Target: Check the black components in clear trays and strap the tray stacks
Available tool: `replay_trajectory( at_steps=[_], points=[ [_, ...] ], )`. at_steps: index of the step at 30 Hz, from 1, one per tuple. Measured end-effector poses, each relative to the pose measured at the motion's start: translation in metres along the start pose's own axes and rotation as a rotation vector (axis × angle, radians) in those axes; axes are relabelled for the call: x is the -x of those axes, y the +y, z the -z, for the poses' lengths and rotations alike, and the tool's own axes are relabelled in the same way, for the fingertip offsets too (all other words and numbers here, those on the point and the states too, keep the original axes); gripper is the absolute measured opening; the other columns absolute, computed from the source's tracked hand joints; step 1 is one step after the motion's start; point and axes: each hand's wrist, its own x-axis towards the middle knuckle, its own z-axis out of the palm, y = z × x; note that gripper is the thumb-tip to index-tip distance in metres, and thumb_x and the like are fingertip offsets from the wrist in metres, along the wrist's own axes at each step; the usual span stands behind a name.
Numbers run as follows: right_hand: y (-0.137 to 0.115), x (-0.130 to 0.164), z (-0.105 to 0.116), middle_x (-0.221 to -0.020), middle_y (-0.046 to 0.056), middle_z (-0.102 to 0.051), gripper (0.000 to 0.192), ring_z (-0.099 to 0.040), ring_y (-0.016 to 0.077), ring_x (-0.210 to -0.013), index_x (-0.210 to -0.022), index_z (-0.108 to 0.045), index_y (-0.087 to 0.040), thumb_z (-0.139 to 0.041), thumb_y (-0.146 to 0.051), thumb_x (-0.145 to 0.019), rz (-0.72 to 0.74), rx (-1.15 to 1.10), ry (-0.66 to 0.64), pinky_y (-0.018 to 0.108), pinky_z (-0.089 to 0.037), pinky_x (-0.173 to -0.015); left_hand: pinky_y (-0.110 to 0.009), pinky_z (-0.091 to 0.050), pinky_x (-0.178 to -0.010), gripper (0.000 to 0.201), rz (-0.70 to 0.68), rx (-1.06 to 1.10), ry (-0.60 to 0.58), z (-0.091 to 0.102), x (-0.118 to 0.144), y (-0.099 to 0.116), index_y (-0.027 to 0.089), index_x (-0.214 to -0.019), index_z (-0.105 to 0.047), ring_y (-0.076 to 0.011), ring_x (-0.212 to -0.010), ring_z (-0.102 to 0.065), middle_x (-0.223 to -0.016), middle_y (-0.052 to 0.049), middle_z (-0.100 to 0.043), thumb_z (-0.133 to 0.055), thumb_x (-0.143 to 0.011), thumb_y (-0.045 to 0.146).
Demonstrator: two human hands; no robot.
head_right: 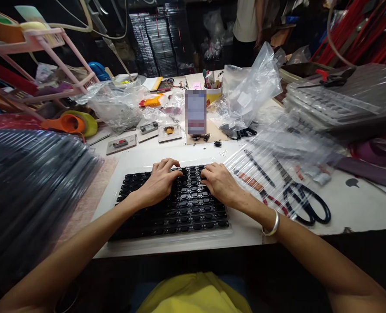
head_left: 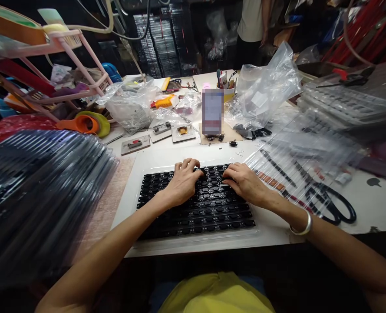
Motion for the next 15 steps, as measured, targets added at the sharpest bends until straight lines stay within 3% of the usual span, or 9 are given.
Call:
replay_trajectory(
  at_steps=[8, 15],
  points=[
    [-0.002, 0.001, 0.000, -0.084, 0.008, -0.061, 0.005, -0.050, 0.0210, -0.080, -0.082, -0.059, -0.015, -0.056, -0.015, -0.084, -0.030, 0.051, -0.046, 0.035, -0.040, -0.074, -0.044, -0.035, -0.085, 0.021, 0.001, 0.036, 0.014, -0.002, -0.004, 0.001, 0.014, -0.093, -0.064, -0.0281, -0.110, -0.041, -0.114, -0.013, -0.051, -0.044, -0.089, 0.016],
    [-0.004, -0.001, -0.005, -0.083, 0.009, -0.061, 0.009, -0.052, 0.0211, -0.081, -0.081, -0.064, -0.014, -0.056, -0.014, -0.084, -0.009, 0.058, -0.051, 0.035, -0.039, -0.074, -0.043, -0.034, -0.084, 0.010, 0.019, -0.017, -0.012, -0.003, -0.013, 0.005, 0.014, -0.090, -0.064, -0.0281, -0.108, -0.042, -0.110, -0.012, -0.053, -0.055, -0.085, 0.018]
  ],
)
